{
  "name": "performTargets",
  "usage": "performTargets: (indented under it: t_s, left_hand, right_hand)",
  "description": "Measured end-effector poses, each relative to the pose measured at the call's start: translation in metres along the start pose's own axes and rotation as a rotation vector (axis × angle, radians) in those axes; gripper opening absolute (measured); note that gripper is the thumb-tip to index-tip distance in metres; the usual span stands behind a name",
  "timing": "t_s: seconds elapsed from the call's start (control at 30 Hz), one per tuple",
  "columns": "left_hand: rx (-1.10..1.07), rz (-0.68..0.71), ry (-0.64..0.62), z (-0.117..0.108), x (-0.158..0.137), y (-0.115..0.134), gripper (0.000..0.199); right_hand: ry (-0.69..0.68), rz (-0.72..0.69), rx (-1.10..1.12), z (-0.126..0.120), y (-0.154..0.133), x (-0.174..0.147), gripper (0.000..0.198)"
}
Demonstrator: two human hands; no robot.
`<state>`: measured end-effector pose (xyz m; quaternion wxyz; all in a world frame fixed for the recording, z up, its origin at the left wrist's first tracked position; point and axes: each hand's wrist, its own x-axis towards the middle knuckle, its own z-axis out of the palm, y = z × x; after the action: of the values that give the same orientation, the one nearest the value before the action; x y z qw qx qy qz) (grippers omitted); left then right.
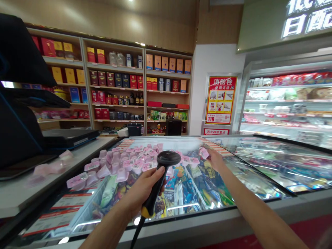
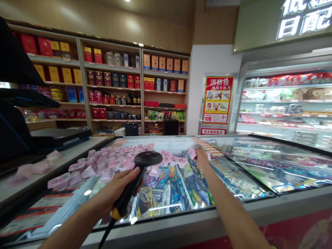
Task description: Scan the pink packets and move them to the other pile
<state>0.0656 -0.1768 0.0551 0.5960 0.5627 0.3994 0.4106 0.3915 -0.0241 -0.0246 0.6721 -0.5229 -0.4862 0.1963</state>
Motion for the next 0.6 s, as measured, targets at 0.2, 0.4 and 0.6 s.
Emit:
performTargets:
  t_s: [0.2,0.4,0.6]
  left_hand:
    - [0.008,0.042,-0.063,0.002,-0.01,0.008,0.032]
    - [0.007,0.061,-0.05,-0.005,-0.013,0.009,0.03]
    - [-0.028,0.07,0.014,-0.007,-0.008,0.008,0.03]
  right_hand:
    - [-0.134,0.182,0.451,0.044,-0.027,-0.01,0.016]
    - [-0.142,0.23,0.538,0.061,-0.034,-0.016,0.018]
    - [0.046,0.051,0.075,0.067,-0.029,-0.007,0.032]
